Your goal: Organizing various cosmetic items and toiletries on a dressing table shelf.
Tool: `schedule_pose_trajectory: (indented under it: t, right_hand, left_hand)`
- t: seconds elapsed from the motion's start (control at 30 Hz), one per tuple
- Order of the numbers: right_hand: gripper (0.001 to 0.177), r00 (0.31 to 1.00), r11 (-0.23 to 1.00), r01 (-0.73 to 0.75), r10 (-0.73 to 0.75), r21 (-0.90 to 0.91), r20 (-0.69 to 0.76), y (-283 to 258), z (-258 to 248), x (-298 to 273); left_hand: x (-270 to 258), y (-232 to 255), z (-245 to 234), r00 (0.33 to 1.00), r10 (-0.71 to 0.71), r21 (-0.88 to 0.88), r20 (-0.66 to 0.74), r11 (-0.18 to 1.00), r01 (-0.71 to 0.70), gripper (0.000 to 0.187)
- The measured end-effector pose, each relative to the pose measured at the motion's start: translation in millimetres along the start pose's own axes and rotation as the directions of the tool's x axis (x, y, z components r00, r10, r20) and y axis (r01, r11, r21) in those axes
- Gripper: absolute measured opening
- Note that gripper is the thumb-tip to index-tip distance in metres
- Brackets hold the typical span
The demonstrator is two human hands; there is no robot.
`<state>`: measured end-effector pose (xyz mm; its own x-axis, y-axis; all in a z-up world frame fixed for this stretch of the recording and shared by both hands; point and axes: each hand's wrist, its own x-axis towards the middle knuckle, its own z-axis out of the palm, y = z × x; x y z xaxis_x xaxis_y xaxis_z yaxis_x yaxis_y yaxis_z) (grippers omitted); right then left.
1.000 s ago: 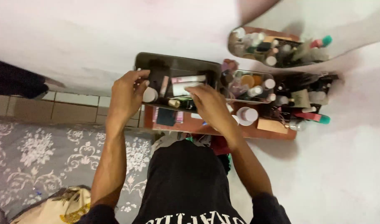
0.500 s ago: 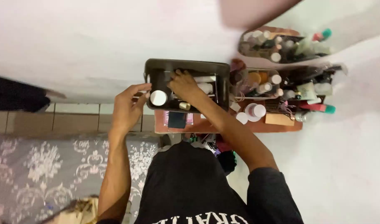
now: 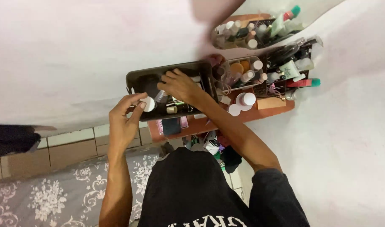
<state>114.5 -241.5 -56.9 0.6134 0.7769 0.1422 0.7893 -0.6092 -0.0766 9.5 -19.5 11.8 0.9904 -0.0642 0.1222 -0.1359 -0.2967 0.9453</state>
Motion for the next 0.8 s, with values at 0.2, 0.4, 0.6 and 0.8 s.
schedule_pose_trajectory:
  t: [0.2, 0.4, 0.6, 0.8]
  right_hand:
    - [0.025, 0.948, 0.85, -0.183, 0.285, 0.494, -0.14, -42, -91, -42]
    - [0.03, 0.739, 0.527, -0.262, 0.649, 0.809, -0.184, -67, -118, -105]
    - [0.032, 0.479, 0.083, -0.08, 0.877, 0.993, -0.035, -47, -113, -199]
    - [0.027, -0.004, 0.413, -0.552, 0.867, 0.724, -0.498, 29, -119, -299]
  left_hand:
    - [7, 20, 19, 0.985, 0.169, 0.042, 0.044, 0.984, -0.171, 0.045]
    - [3, 24, 59, 0.964, -0.031, 0.015, 0.265, 0.999, 0.028, 0.04]
    - [0, 36, 109, 0.92, -0.039, -0.146, 0.389, 0.984, 0.103, 0.043]
    - [-13, 26, 139, 0.824, -0.129, -0.085, 0.551, 0.974, 0.208, 0.041]
